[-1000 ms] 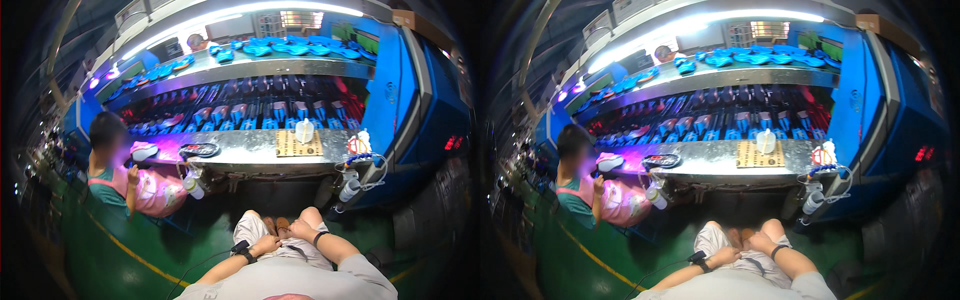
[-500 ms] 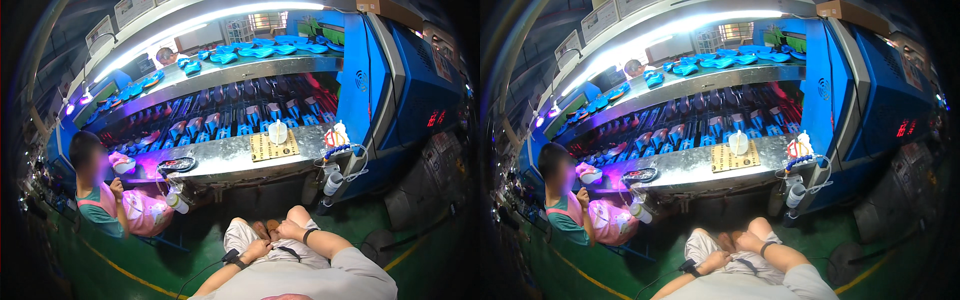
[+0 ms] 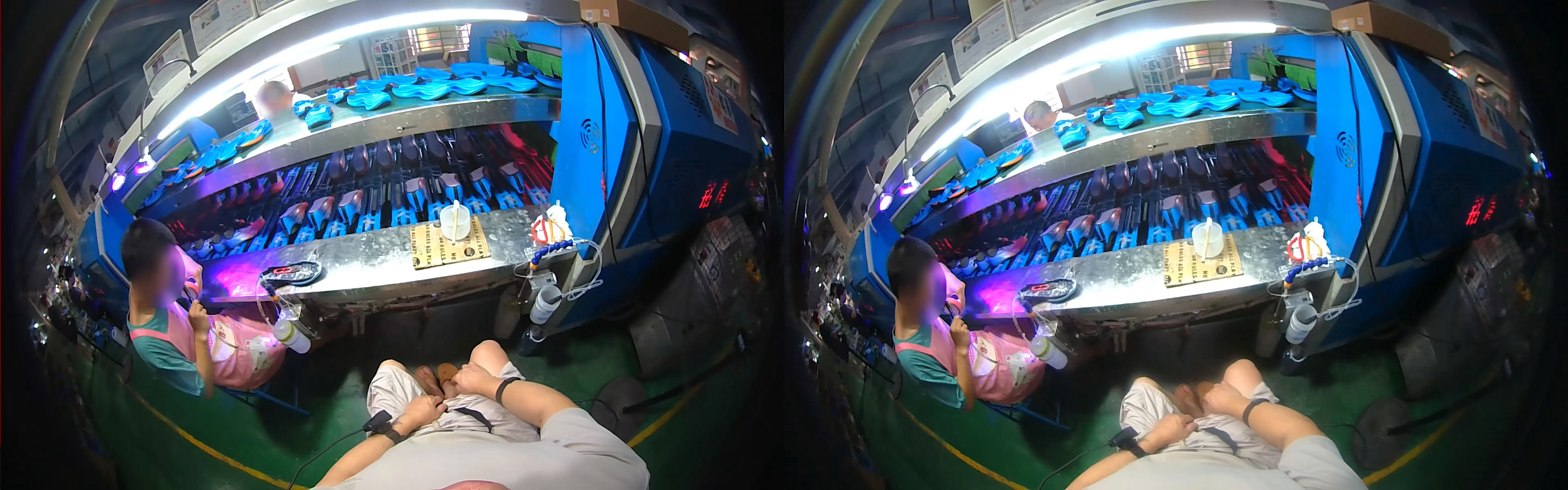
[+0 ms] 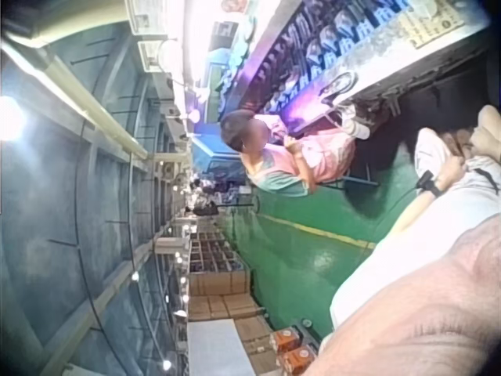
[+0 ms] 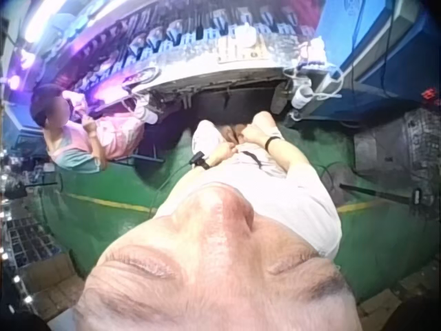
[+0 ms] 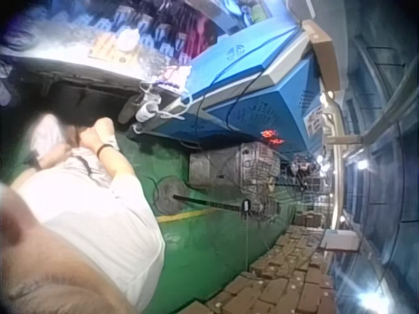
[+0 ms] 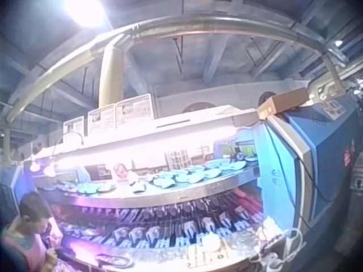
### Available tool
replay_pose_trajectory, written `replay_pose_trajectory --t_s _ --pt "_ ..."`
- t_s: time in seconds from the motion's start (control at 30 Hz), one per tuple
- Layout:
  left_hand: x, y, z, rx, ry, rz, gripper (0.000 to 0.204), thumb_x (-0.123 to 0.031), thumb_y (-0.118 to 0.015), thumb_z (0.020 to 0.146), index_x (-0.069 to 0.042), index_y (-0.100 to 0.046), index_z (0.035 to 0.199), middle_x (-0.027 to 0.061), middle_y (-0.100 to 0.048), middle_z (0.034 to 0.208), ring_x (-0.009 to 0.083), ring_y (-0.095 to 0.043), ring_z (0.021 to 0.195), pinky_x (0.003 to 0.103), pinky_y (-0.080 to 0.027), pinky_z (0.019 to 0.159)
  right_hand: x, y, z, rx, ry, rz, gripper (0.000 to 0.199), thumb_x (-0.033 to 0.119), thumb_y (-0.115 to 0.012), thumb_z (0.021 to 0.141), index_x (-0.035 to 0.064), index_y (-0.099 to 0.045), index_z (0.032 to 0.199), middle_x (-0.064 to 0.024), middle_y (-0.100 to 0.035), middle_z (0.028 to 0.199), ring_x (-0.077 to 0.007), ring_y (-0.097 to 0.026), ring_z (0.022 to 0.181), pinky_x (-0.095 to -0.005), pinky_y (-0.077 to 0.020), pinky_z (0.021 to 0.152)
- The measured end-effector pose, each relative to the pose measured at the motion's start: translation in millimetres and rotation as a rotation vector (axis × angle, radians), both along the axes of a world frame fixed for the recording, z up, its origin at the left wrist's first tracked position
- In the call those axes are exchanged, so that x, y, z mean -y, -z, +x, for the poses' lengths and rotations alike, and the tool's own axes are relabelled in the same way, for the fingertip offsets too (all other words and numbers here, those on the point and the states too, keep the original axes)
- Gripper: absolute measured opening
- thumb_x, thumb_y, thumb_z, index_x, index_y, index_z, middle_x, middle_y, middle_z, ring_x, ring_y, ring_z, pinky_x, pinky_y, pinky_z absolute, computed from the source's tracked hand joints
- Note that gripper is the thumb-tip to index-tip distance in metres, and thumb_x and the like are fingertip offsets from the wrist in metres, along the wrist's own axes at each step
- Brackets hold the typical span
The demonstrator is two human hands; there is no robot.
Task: Applying glue to shoe insoles with a brush and placing them into a conveyor machine.
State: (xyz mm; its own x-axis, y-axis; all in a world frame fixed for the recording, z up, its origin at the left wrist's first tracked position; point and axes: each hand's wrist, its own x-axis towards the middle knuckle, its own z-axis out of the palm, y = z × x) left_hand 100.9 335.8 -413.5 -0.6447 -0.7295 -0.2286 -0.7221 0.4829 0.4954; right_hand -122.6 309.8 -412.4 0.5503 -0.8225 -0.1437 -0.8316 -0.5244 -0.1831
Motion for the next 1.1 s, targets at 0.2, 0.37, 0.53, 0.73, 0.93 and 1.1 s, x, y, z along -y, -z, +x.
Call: replay_pose_trajectory --t_s 0.2,0.37,0.53,0.73,0.93,1.1 --pt "-2.8 0.3 -0.5 -0.086 -0.017 -0.040 0.033 -0.034 -0.057 0.092 -0.006 -0.073 0.088 0.0213 -0.071 0.084 0.0427 -0.068 0.082 0.050 -0.055 0.080 1.3 15.6 -1.9 -0.031 -0.002 -0.065 0.026 0.033 -0.058 0.086 0.0160 -0.077 0.079 -0.0068 -0.075 0.084 -0.0259 -0.071 0.086 -0.0418 -0.0512 0.077" --pt "1.0 4.0 2.9 -0.014 0.030 -0.064 0.039 -0.039 -0.055 0.094 -0.005 -0.074 0.092 0.0194 -0.073 0.088 0.0383 -0.070 0.084 0.049 -0.056 0.078 -1.0 10.9 0.8 0.037 0.016 -0.100 0.022 0.028 -0.061 0.080 0.0130 -0.076 0.074 -0.0088 -0.074 0.081 -0.0271 -0.070 0.085 -0.0432 -0.0495 0.079" --pt "-4.9 5.6 3.9 -0.036 0.055 -0.097 0.039 -0.037 -0.056 0.094 -0.004 -0.072 0.084 0.0196 -0.072 0.082 0.0382 -0.070 0.079 0.049 -0.056 0.074 -6.2 17.2 0.5 0.053 0.042 -0.108 0.022 0.026 -0.060 0.079 0.0121 -0.076 0.073 -0.0105 -0.074 0.081 -0.0285 -0.070 0.087 -0.0441 -0.0498 0.080" --pt "-8.3 19.2 8.4 -0.136 0.077 -0.172 0.034 -0.032 -0.057 0.094 -0.005 -0.070 0.077 0.0203 -0.069 0.073 0.0408 -0.068 0.070 0.051 -0.054 0.067 -12.9 19.8 0.5 0.007 0.064 -0.104 0.023 0.028 -0.061 0.082 0.0129 -0.077 0.075 -0.0091 -0.075 0.084 -0.0298 -0.069 0.090 -0.0449 -0.0499 0.082" --pt "-5.7 1.8 3.1 -0.150 0.074 -0.160 0.033 -0.031 -0.056 0.094 -0.005 -0.071 0.079 0.0197 -0.069 0.075 0.0403 -0.068 0.072 0.051 -0.054 0.069 -23.1 16.1 -4.2 0.092 0.038 -0.238 0.022 0.026 -0.061 0.079 0.0093 -0.075 0.075 -0.0116 -0.073 0.082 -0.0296 -0.068 0.085 -0.0440 -0.0501 0.082" --pt "-6.4 -7.5 -1.8 -0.108 0.045 -0.093 0.035 -0.032 -0.055 0.093 -0.004 -0.074 0.085 0.0206 -0.071 0.082 0.0394 -0.069 0.078 0.050 -0.054 0.076 -34.1 -0.6 -0.3 0.018 0.069 -0.166 0.022 0.024 -0.059 0.082 0.0102 -0.075 0.076 -0.0103 -0.073 0.083 -0.0289 -0.068 0.090 -0.0444 -0.0477 0.089"
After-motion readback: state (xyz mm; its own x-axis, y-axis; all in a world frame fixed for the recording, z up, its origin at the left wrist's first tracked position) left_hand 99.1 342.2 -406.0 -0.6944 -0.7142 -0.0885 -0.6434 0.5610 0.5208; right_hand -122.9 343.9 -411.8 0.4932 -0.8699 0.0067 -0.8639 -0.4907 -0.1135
